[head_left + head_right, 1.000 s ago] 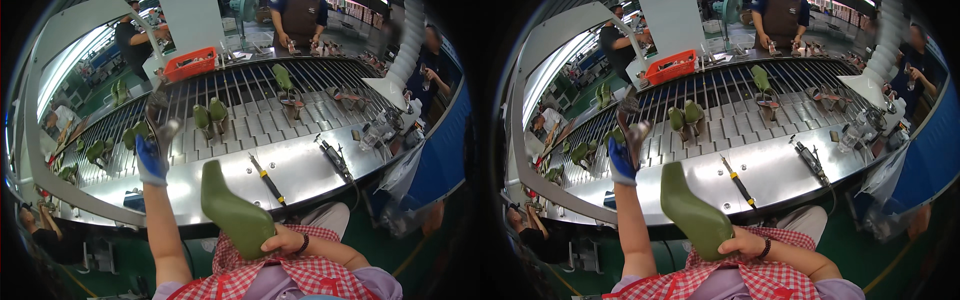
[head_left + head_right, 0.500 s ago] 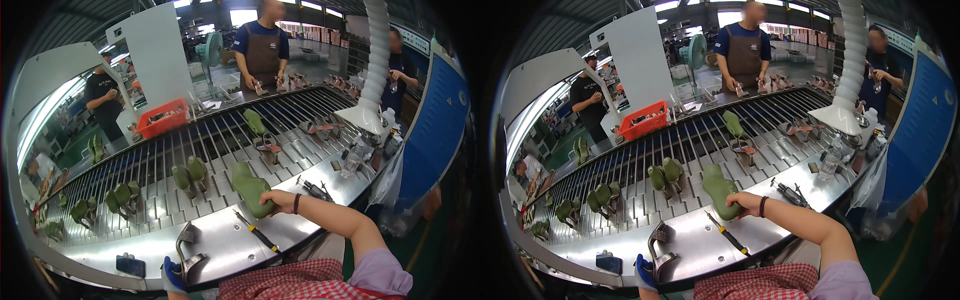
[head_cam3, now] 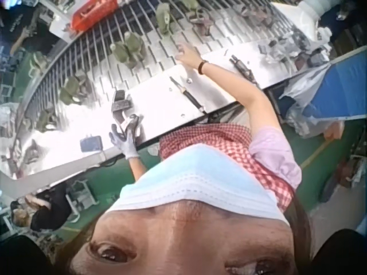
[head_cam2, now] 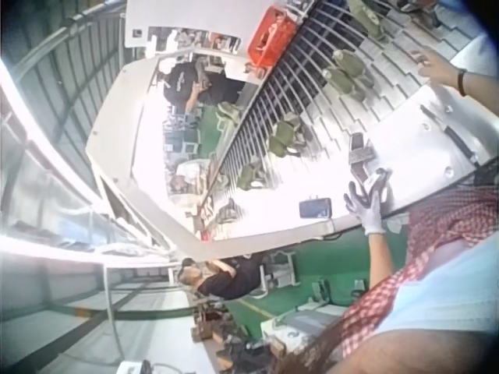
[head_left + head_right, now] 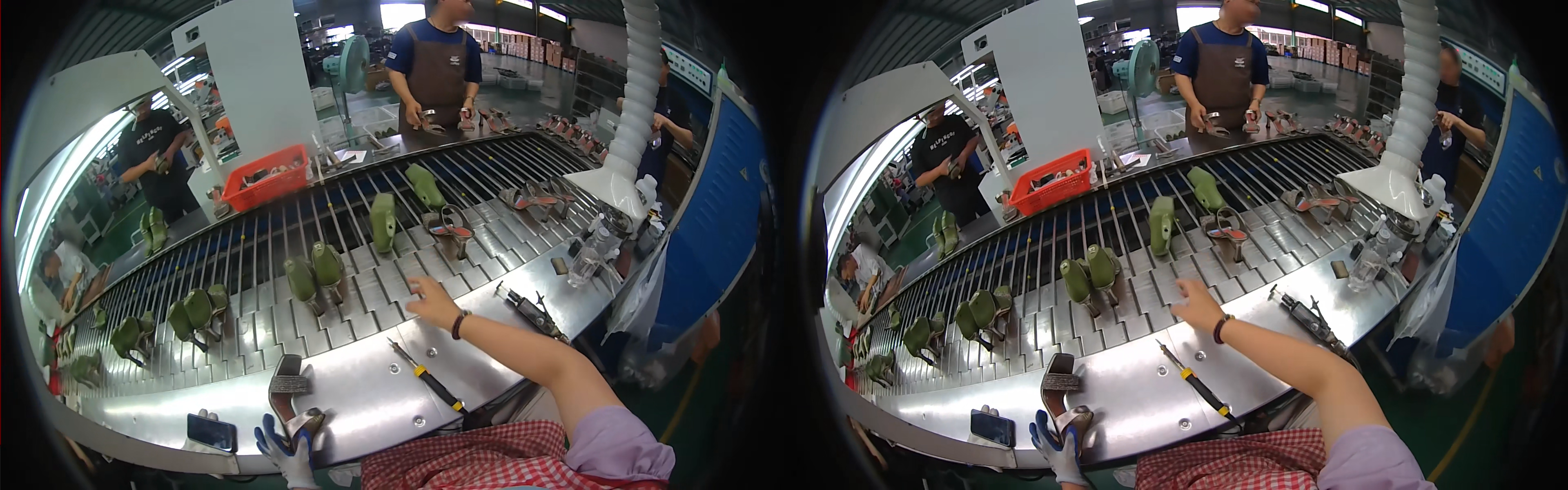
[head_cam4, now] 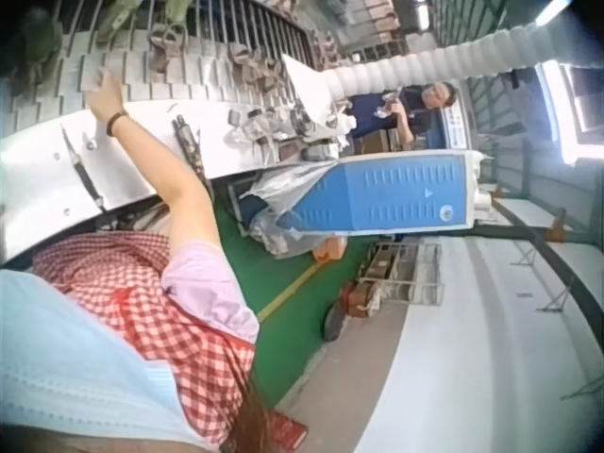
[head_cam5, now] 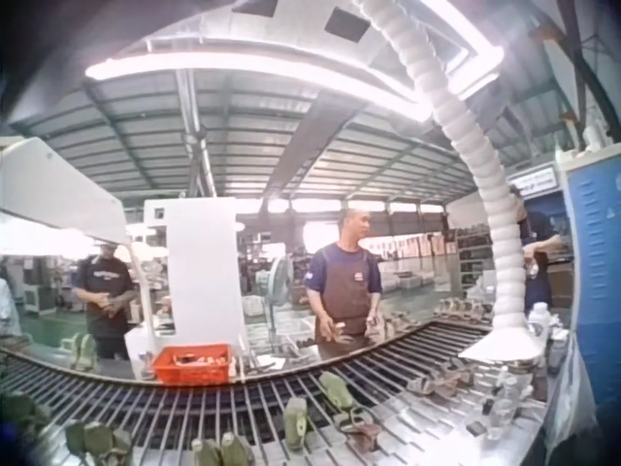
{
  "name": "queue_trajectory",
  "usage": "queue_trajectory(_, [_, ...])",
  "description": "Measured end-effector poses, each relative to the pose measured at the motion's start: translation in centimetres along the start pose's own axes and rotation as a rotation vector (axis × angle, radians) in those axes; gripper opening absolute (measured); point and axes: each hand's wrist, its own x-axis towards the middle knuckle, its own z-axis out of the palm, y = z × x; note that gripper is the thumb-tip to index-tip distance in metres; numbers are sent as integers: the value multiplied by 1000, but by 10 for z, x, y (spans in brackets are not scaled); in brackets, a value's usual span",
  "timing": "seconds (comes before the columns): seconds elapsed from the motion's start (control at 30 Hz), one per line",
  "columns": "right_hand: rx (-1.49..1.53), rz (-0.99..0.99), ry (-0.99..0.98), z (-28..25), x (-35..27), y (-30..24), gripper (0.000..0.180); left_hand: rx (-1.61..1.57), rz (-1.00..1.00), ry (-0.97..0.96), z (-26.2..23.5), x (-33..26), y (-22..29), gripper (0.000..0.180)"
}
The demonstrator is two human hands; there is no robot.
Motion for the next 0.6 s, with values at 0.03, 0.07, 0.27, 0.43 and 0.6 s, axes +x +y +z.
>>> queue_trajectory(0.03, [4, 10, -38, -1, -17, -4, 58, 51, -124, -33, -6, 0, 15, 65])
queue_trajectory(0.07, [10, 23, -64, -5, -32, -3, 55, 104, -100, -38, -5, 2, 14, 59])
queue_trajectory(0.27, [191, 185, -13, -27, -124, 25, 39, 154, 9, 74, 5, 4, 2, 39])
queue_trajectory(0.43, [340, 155, 40, -30, -171, 43, 25, 0, -48, 67, 4, 3, 5, 36])
queue_trajectory(0.6, [228, 123, 169, -20, -174, 33, 16, -23, -58, 89, 4, 3, -2, 35])
